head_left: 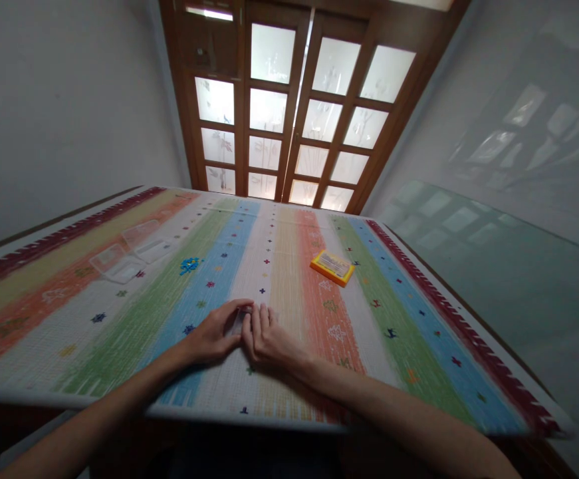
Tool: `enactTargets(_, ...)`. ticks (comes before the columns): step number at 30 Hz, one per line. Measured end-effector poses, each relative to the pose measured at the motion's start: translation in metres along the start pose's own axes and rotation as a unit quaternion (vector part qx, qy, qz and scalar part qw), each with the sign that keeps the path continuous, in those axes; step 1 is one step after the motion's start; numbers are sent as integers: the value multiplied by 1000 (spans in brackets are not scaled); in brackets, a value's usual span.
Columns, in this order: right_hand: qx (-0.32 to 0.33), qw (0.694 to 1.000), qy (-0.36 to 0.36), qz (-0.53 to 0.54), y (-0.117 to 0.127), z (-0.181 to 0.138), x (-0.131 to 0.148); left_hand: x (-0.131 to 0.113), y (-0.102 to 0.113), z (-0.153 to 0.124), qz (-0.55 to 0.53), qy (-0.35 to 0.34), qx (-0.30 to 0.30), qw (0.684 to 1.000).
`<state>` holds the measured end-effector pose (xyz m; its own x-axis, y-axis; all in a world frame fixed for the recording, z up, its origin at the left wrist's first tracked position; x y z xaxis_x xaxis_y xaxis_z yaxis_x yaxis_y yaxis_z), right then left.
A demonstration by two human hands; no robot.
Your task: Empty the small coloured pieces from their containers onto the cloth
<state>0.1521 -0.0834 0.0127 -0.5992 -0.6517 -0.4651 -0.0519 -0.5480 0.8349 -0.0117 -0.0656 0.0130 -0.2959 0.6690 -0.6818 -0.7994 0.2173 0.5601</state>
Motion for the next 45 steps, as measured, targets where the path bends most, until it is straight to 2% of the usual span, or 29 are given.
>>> enactTargets(10, 54, 998, -6, 31, 5, 12, -10, -5, -3, 8, -75, 19, -11, 997)
enactTargets(14, 46, 998, -30, 34, 7, 8, -5, -7, -2, 7, -71, 16, -12, 997)
enactTargets(17, 34, 999, -5, 27, 9, 3, -5, -6, -1, 3, -48, 19, 5, 999)
enactTargets(20, 35, 995, -2, 89, 13, 2, -20, 1, 0, -2, -57, 33, 5, 998)
enactTargets(22, 62, 983, -30, 168, 14, 5, -37, 5, -1, -4, -89, 42, -6, 995)
enactTargets(25, 67, 945, -114, 299, 14, 11, -66, 7, -2, -5, -148, 52, -29, 987)
enactTargets(28, 27, 878, -187, 440, 11, 17, -90, 2, -1, -5, -195, 67, -51, 977)
enactTargets(31, 40, 780, -242, 576, 1, 24, -105, -7, 3, -4, -230, 77, -34, 970)
enactTargets(34, 93, 667, -275, 686, -11, 29, -106, -13, 6, -5, -224, 93, 4, 970)
enactTargets(36, 130, 615, -269, 730, -15, 28, -101, -14, 8, -8, -245, 119, 29, 962)
enactTargets(38, 144, 592, -263, 748, -17, 24, -95, -12, 11, -12, -267, 147, 49, 951)
enactTargets(40, 149, 585, -272, 749, -18, 15, -94, -9, 22, -16, -236, 161, 39, 958)
enactTargets(43, 182, 583, -283, 739, -24, -4, -97, -2, 55, -19, -135, 152, -39, 978)
enactTargets(45, 204, 587, -271, 735, -29, -17, -99, 6, 85, -20, -55, 140, -121, 981)
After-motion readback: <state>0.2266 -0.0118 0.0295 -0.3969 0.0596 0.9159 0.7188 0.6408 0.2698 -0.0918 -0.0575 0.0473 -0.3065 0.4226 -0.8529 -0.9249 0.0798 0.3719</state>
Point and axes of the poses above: each hand's wrist, its own z-axis towards the middle knuckle, its own y-axis out of the back of the hand, x = y × z, the point moved 3 cm from there along z, towards the middle knuckle, and after that the axes turned 10 degrees about -y, right-handed, at the moved point
